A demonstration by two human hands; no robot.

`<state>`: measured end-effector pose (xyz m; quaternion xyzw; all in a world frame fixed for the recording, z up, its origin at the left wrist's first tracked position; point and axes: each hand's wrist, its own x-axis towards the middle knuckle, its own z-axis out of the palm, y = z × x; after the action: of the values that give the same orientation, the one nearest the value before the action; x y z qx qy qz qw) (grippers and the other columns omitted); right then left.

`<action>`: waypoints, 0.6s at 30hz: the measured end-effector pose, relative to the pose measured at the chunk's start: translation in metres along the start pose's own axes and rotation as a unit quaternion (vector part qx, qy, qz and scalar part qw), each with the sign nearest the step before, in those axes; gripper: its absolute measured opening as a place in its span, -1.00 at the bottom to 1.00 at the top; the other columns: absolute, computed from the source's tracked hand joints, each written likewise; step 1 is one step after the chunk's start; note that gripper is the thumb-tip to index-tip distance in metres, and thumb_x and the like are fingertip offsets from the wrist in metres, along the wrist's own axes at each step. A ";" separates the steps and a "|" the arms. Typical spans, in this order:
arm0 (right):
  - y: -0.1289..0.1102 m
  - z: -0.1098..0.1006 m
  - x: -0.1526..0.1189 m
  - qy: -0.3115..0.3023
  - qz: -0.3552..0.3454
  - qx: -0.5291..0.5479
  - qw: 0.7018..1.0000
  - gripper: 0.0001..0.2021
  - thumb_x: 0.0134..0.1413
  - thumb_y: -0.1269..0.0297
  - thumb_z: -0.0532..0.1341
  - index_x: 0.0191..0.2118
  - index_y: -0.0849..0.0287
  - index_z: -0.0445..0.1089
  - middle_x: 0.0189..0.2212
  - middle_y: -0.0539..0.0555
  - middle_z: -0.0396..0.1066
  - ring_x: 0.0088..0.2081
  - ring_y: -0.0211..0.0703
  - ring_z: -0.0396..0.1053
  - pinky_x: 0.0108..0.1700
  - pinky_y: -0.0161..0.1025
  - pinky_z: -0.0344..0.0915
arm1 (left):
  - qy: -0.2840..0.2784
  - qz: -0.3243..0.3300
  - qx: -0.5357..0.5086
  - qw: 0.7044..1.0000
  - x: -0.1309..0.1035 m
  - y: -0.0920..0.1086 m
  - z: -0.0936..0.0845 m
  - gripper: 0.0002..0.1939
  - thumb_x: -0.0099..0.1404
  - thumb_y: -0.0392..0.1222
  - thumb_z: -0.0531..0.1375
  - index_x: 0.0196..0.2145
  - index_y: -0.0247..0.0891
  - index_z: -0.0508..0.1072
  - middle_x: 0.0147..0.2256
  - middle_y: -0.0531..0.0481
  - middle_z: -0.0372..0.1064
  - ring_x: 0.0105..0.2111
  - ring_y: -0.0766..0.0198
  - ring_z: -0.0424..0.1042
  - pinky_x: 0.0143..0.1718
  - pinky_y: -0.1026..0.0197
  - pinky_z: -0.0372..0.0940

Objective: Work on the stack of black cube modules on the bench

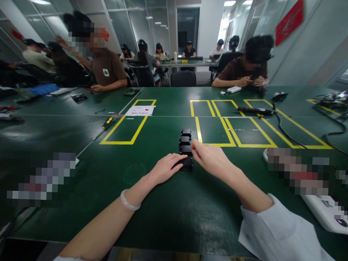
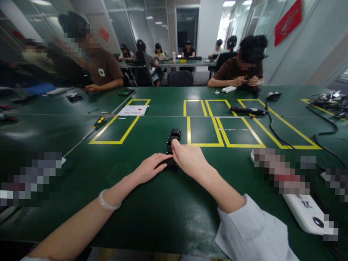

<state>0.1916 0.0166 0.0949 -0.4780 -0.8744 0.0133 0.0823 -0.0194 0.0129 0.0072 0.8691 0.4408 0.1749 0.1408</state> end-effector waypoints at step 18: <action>0.000 0.000 -0.001 -0.003 -0.005 0.007 1.000 -0.79 0.31 0.19 -0.11 -0.13 0.15 0.18 -0.39 0.06 0.47 -0.39 -0.18 0.42 -0.46 -0.33 -0.05 | 0.006 0.004 0.002 1.000 0.000 -0.001 0.001 -0.60 0.43 -0.07 -0.06 0.18 -0.08 0.19 0.02 -0.03 0.30 -0.01 0.19 0.28 0.05 0.10 0.20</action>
<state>0.1918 0.0159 0.0950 -0.4731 -0.8768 0.0205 0.0836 -0.0196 0.0135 0.0055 0.8702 0.4385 0.1795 0.1354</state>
